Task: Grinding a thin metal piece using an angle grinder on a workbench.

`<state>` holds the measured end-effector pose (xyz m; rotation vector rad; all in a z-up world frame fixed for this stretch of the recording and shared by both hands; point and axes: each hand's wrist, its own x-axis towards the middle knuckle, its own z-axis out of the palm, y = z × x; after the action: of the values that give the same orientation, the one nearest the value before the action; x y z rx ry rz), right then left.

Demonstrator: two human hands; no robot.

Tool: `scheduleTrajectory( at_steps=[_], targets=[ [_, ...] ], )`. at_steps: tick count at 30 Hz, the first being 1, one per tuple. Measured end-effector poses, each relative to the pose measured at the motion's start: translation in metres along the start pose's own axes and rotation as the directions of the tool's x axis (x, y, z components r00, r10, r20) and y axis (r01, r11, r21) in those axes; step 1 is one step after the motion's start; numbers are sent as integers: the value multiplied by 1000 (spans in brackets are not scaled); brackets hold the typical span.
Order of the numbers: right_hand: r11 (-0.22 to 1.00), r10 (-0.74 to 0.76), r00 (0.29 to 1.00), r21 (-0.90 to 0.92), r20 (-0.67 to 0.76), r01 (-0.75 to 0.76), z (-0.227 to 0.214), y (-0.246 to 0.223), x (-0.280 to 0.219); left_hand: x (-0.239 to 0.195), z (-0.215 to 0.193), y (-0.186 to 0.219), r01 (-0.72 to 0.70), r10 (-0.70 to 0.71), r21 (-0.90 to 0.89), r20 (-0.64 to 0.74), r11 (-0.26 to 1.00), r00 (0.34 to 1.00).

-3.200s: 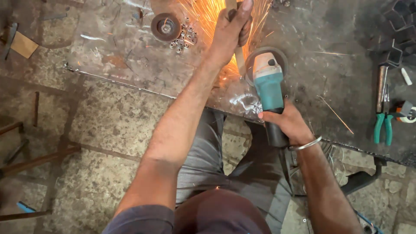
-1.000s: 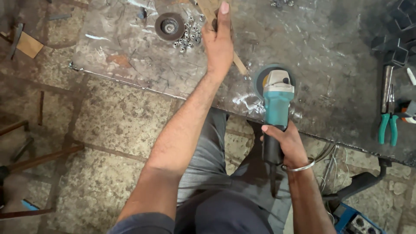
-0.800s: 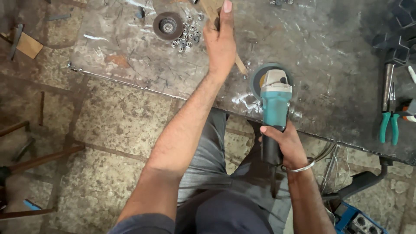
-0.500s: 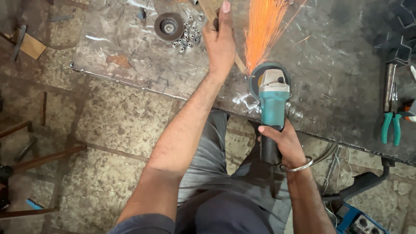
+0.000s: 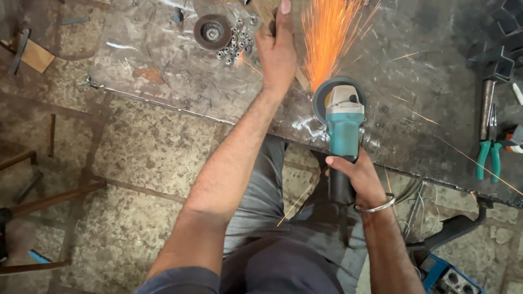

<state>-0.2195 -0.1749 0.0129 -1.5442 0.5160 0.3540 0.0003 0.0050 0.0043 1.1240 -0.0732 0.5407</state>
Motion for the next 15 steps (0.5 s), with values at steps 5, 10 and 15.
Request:
scheduleTrajectory(
  at_steps=[5, 10, 15],
  targets=[
    [999, 34, 999, 22, 6, -34, -1, 0, 0, 0, -3, -7, 107, -105, 54, -27, 993, 994],
    [999, 29, 1000, 28, 3, -29, 0, 0, -1, 0, -5, -10, 27, -26, 87, -11, 996, 1000],
    [1000, -10, 999, 21, 36, 9, -3, 3, 2, 0, -3, -7, 48, -47, 117, -18, 992, 999]
  ],
)
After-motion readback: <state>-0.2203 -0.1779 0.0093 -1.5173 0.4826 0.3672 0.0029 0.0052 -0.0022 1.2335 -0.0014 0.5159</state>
